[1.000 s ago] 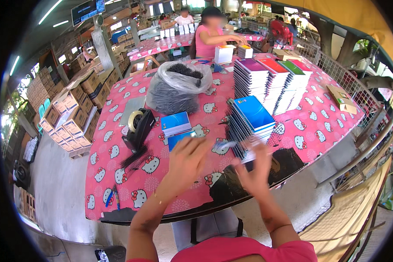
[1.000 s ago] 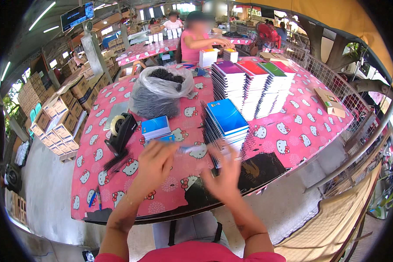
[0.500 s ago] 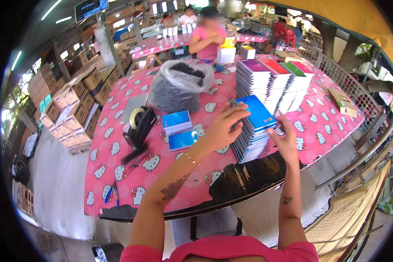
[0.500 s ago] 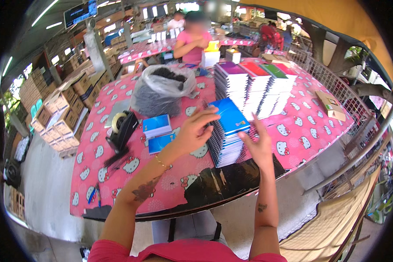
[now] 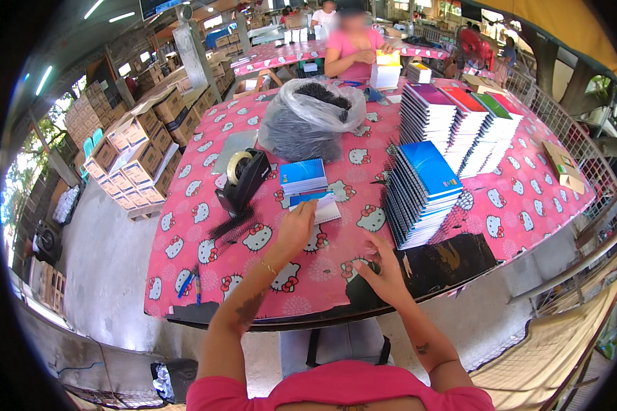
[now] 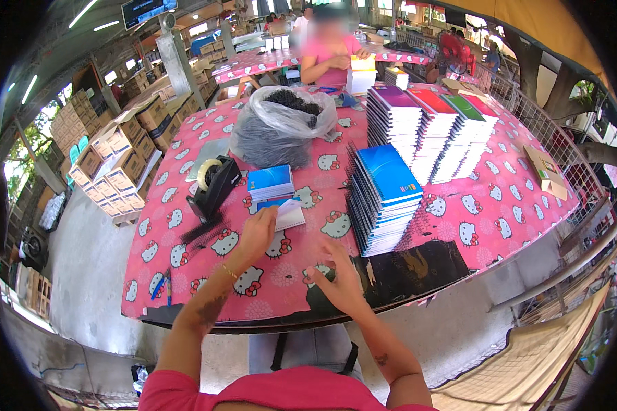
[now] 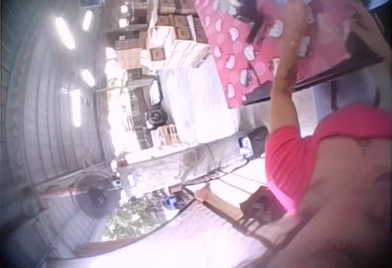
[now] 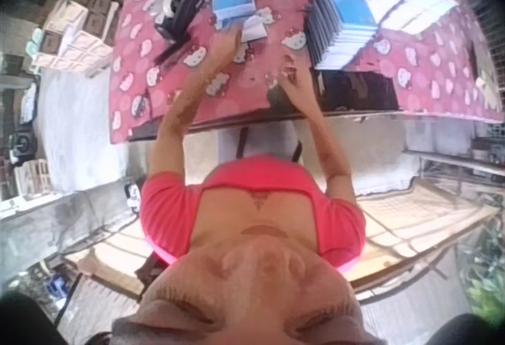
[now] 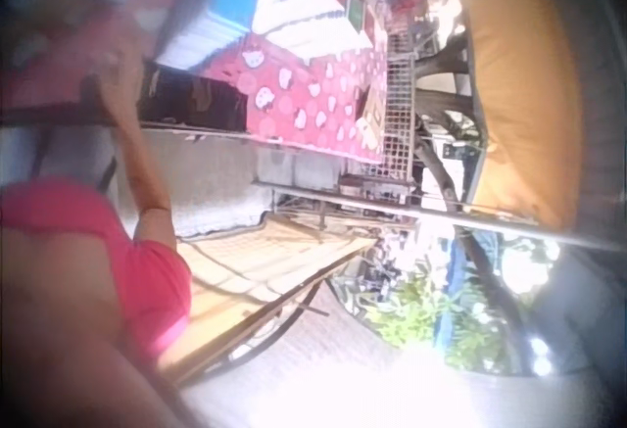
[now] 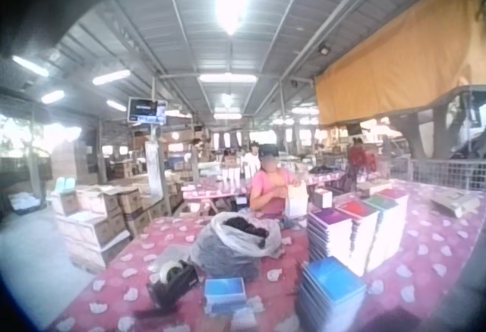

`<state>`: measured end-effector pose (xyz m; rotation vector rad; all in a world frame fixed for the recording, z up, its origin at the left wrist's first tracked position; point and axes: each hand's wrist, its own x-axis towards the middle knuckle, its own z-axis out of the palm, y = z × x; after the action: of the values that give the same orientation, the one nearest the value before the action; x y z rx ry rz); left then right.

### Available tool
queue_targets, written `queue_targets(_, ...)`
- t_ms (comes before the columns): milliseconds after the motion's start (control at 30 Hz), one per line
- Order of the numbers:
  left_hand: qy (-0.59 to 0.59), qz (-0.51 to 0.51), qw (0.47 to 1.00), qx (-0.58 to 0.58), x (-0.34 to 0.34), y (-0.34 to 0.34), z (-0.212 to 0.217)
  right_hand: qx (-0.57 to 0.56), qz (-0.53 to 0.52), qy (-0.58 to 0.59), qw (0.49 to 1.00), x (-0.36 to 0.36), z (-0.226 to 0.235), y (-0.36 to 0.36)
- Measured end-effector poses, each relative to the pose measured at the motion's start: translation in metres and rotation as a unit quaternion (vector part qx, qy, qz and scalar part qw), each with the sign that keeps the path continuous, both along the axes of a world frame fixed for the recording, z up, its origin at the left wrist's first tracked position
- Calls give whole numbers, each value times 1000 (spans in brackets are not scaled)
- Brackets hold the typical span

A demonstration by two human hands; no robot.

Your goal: The person repeatedly picks up blue spiral-bound notebooks from a table and stacks them into a neat pile. The person handles the notebooks one at a time, aligning them before placing them on the growing stack.

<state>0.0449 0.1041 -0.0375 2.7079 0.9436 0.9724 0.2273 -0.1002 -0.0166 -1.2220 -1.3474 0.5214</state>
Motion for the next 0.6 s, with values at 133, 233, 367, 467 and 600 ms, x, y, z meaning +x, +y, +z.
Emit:
queue_targets(133, -35, -43, 998, 42, 4, -55, 31, 51, -39, -83, 994, 3, -22, 41)
queue_targets(233, -23, -28, 990, 135, 4, -62, 44, 8, -32, -36, 999, 14, -48, 54)
queue_targets(367, 36, 34, 972, 228, 5, -16, 22, -36, -14, -24, 999, -2, -54, 55)
queue_targets(467, 143, 1, 966, 214, 5, 17, -45, -60, 20, -45, 997, -9, -61, 51)
queue_targets(600, 150, -9, 975, 163, 15, 16, -34, -55, 6, -53, 997, -1, -69, 43)
